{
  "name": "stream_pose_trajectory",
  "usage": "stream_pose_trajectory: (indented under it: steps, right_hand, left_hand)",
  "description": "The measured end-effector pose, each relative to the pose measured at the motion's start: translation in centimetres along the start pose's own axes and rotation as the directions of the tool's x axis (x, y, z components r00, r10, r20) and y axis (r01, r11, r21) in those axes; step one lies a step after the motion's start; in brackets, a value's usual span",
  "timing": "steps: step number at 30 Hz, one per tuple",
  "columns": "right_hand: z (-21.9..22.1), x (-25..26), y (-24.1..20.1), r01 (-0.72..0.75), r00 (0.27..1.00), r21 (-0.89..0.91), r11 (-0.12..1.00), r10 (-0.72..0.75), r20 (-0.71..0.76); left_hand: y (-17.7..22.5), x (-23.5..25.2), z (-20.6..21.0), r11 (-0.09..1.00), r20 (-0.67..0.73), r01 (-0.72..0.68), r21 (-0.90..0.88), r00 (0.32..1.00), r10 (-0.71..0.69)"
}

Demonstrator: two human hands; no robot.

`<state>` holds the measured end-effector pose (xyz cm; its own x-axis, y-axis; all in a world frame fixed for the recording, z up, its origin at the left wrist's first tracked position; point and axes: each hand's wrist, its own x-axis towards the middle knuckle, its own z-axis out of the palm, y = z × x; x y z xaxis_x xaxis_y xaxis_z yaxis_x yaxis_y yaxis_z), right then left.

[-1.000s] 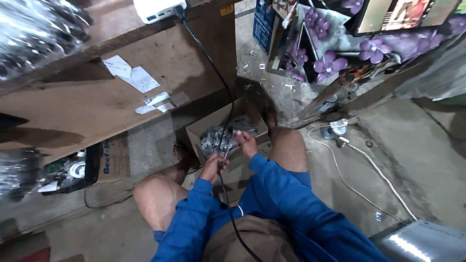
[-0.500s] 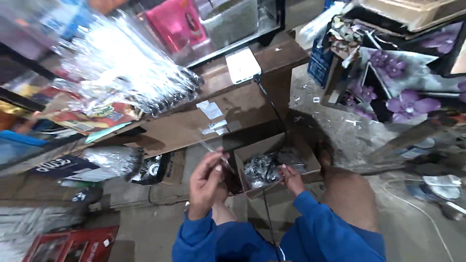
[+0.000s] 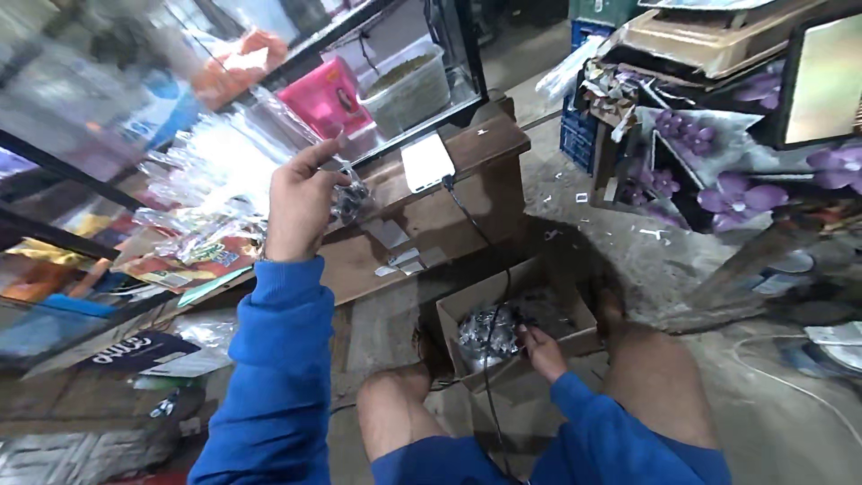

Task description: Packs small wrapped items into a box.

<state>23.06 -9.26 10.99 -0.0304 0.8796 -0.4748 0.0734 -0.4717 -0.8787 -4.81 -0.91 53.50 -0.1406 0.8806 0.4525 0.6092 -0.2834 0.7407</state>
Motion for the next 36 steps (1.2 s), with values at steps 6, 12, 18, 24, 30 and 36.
stream_pose_trajectory:
  steps: [6, 12, 18, 24, 30, 36]
  right_hand:
    - [-0.2, 0.3, 0.2, -0.003, 1.000, -0.003, 1.000, 0.003, 0.000]
    - [0.3, 0.2, -0.2, -0.018, 1.000, -0.003, 1.000, 0.019, 0.021]
    - [0.4, 0.5, 0.2, 0.000, 0.998, -0.006, 1.000, 0.000, 0.065]
    - [0.5, 0.7, 0.9, 0.021, 0.997, -0.054, 0.998, -0.017, 0.080]
    - [0.9, 1.3, 1.0, 0.000, 0.994, -0.086, 0.996, 0.010, 0.112]
    - [0.4, 1.4, 1.0, 0.078, 0.988, -0.112, 0.991, -0.062, 0.141]
  left_hand:
    - [0.2, 1.7, 0.9, 0.969, -0.054, 0.086, 0.233, 0.996, -0.075]
    - [2.2, 1.8, 1.2, 0.761, -0.178, 0.092, 0.642, 0.983, 0.032]
    - [2.3, 2.9, 0.2, 0.762, -0.121, 0.162, 0.627, 0.987, -0.110]
    - [2.5, 3.6, -1.2, 0.922, -0.084, 0.243, 0.302, 0.970, -0.228]
    - [3.2, 2.9, -2.0, 0.989, -0.143, 0.142, 0.026, 0.980, -0.137]
    - [-3.5, 3.0, -4.9, 0.931, 0.094, -0.230, -0.284, 0.960, 0.266]
